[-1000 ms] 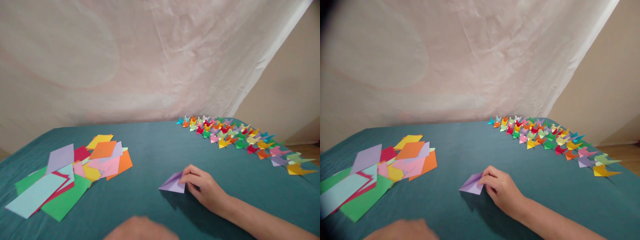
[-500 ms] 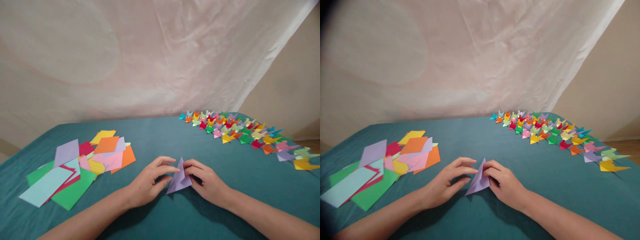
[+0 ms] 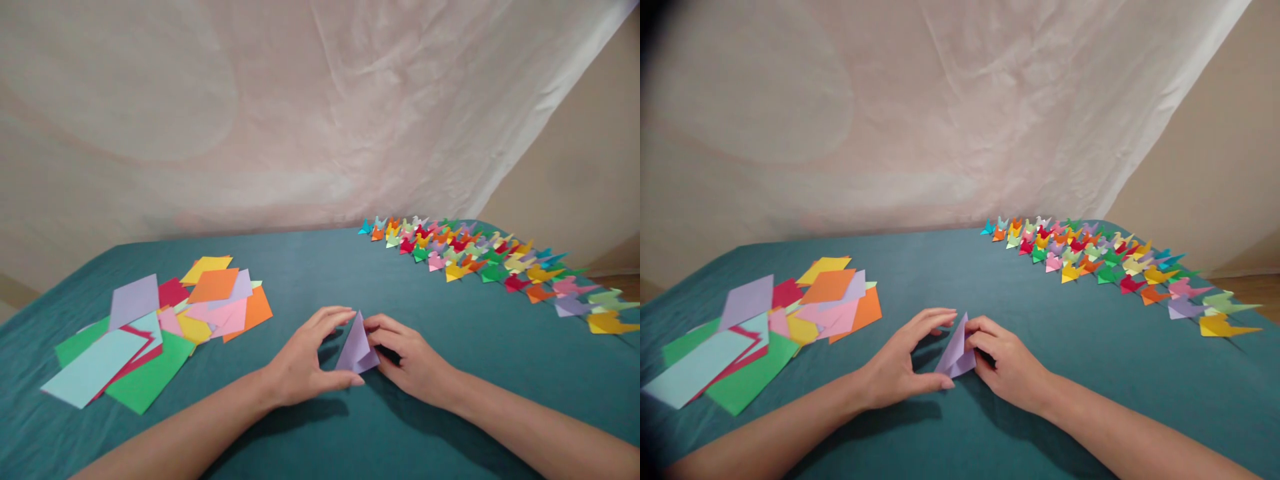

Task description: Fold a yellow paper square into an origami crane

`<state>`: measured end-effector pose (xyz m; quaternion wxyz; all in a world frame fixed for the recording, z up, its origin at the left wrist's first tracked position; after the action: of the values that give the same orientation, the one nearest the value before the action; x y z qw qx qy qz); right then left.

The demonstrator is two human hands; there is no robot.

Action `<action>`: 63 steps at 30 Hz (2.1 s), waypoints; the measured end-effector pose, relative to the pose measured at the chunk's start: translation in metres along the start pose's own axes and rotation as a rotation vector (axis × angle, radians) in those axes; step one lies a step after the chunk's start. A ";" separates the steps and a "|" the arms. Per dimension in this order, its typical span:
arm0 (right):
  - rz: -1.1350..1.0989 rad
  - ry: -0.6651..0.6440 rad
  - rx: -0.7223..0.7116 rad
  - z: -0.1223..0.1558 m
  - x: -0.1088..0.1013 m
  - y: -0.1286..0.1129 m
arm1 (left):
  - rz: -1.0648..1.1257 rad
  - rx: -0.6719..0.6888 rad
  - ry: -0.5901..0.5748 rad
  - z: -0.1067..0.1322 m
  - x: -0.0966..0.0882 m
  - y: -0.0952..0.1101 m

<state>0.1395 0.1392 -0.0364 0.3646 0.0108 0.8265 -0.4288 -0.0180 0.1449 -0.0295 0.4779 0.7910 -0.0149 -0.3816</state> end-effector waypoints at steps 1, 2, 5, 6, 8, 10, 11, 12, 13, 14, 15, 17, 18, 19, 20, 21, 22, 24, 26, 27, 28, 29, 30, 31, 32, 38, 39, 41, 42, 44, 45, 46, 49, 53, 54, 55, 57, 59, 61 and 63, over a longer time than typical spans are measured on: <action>0.001 -0.007 0.001 0.000 0.001 0.000 | -0.013 0.010 -0.004 0.000 0.000 0.001; 0.004 -0.012 0.004 0.000 0.001 0.000 | -0.024 0.016 -0.007 0.000 0.001 0.002; 0.018 -0.006 -0.003 0.000 0.002 0.000 | -0.043 0.028 -0.002 0.001 0.001 0.004; 0.020 0.000 -0.011 0.001 0.001 0.001 | -0.044 0.030 0.004 0.001 0.001 0.004; 0.018 0.008 -0.023 0.001 0.001 0.002 | -0.038 0.030 0.018 0.001 0.000 0.004; 0.018 0.008 -0.026 0.002 0.000 0.004 | -0.031 0.030 0.032 0.001 -0.001 0.003; 0.021 0.007 -0.024 0.002 0.000 0.004 | -0.033 0.028 0.045 0.001 -0.002 0.003; 0.024 0.007 -0.021 0.003 0.000 0.005 | -0.043 0.027 0.062 0.002 -0.003 0.002; 0.028 0.005 -0.018 0.003 0.000 0.005 | -0.059 0.027 0.082 0.002 -0.005 0.001; 0.030 0.004 -0.015 0.003 -0.001 0.006 | -0.081 0.029 0.102 0.002 -0.006 0.000; 0.032 0.000 -0.012 0.004 -0.001 0.006 | -0.108 0.031 0.122 0.002 -0.007 -0.001; 0.033 -0.006 -0.010 0.004 -0.001 0.006 | -0.166 0.030 0.139 0.002 -0.009 -0.004; 0.032 -0.010 -0.010 0.004 -0.002 0.006 | -0.200 0.030 0.135 0.002 -0.009 -0.005; 0.031 -0.013 -0.011 0.004 -0.002 0.006 | -0.237 0.031 0.123 0.002 -0.009 -0.007; 0.030 -0.018 -0.013 0.004 -0.002 0.007 | -0.277 0.040 0.104 0.002 -0.009 -0.008; 0.027 -0.021 -0.014 0.004 -0.003 0.007 | -0.317 0.055 0.078 0.002 -0.008 -0.008; 0.025 -0.025 -0.016 0.004 -0.003 0.007 | -0.354 0.076 0.045 0.002 -0.007 -0.009; 0.021 -0.033 -0.019 0.004 -0.003 0.007 | -0.409 0.115 -0.025 0.003 -0.003 -0.009; 0.021 -0.045 -0.016 0.004 -0.003 0.007 | -0.437 0.134 -0.093 0.003 0.000 -0.009; 0.025 -0.051 -0.011 0.004 -0.003 0.007 | -0.445 0.134 -0.118 0.004 0.001 -0.010; 0.032 -0.058 -0.005 0.005 -0.003 0.006 | -0.449 0.129 -0.137 0.004 0.002 -0.010; 0.044 -0.062 -0.002 0.005 -0.003 0.006 | -0.450 0.123 -0.151 0.004 0.002 -0.011; 0.061 -0.064 -0.001 0.005 -0.002 0.005 | -0.450 0.115 -0.163 0.005 0.003 -0.011; 0.086 -0.062 -0.003 0.006 -0.002 0.004 | -0.450 0.108 -0.171 0.005 0.003 -0.012; 0.120 -0.054 -0.014 0.006 -0.002 0.003 | -0.452 0.101 -0.177 0.005 0.003 -0.012; 0.495 0.007 -0.199 0.009 -0.001 -0.010 | -0.479 0.074 -0.190 0.005 0.004 -0.014; 0.550 -0.001 -0.218 0.009 0.000 -0.013 | -0.485 0.072 -0.192 0.005 0.004 -0.014; 0.635 -0.034 -0.235 0.010 0.004 -0.016 | -0.495 0.074 -0.194 0.005 0.005 -0.013; 0.666 -0.055 -0.231 0.010 0.005 -0.016 | -0.498 0.077 -0.193 0.005 0.005 -0.012; 0.689 -0.085 -0.199 0.010 0.006 -0.015 | -0.495 0.077 -0.185 0.004 0.003 -0.009; 0.677 -0.088 -0.172 0.009 0.006 -0.014 | -0.492 0.076 -0.179 0.004 0.002 -0.007; 0.653 -0.081 -0.139 0.009 0.004 -0.011 | -0.490 0.075 -0.176 0.004 0.001 -0.005; 0.566 -0.032 -0.035 0.008 -0.004 -0.003 | -0.501 0.102 -0.198 0.004 0.000 0.001; 0.474 0.020 0.046 0.009 -0.012 0.006 | -0.503 0.157 -0.180 0.005 0.001 0.002; 0.457 0.023 0.054 0.009 -0.013 0.007 | -0.492 0.156 -0.157 0.005 0.001 0.001; 0.444 0.024 0.060 0.009 -0.013 0.007 | -0.477 0.148 -0.134 0.004 0.001 0.000; 0.431 0.021 0.072 0.008 -0.014 0.005 | -0.434 0.120 -0.091 0.003 -0.001 -0.003; 0.419 0.011 0.089 0.007 -0.015 0.002 | -0.390 0.079 -0.065 0.002 -0.001 -0.006; 0.395 -0.003 0.105 0.006 -0.014 0.000 | -0.350 0.040 -0.046 0.001 -0.002 -0.008; 0.364 -0.001 0.123 0.005 -0.013 0.001 | -0.315 0.004 -0.024 0.000 -0.002 -0.009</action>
<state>0.1526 0.1404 -0.0308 0.4350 0.1821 0.7831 -0.4055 -0.0227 0.1503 -0.0353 0.4104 0.7800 0.1029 -0.4611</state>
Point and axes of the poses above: each hand's wrist, its own z-axis away from the middle knuckle, its own x-axis out of the palm, y = z × x, the point moved 5 cm from there along -z, towards the middle knuckle, and after that the axes turned 1 degree about -z, right-handed, at the moved point
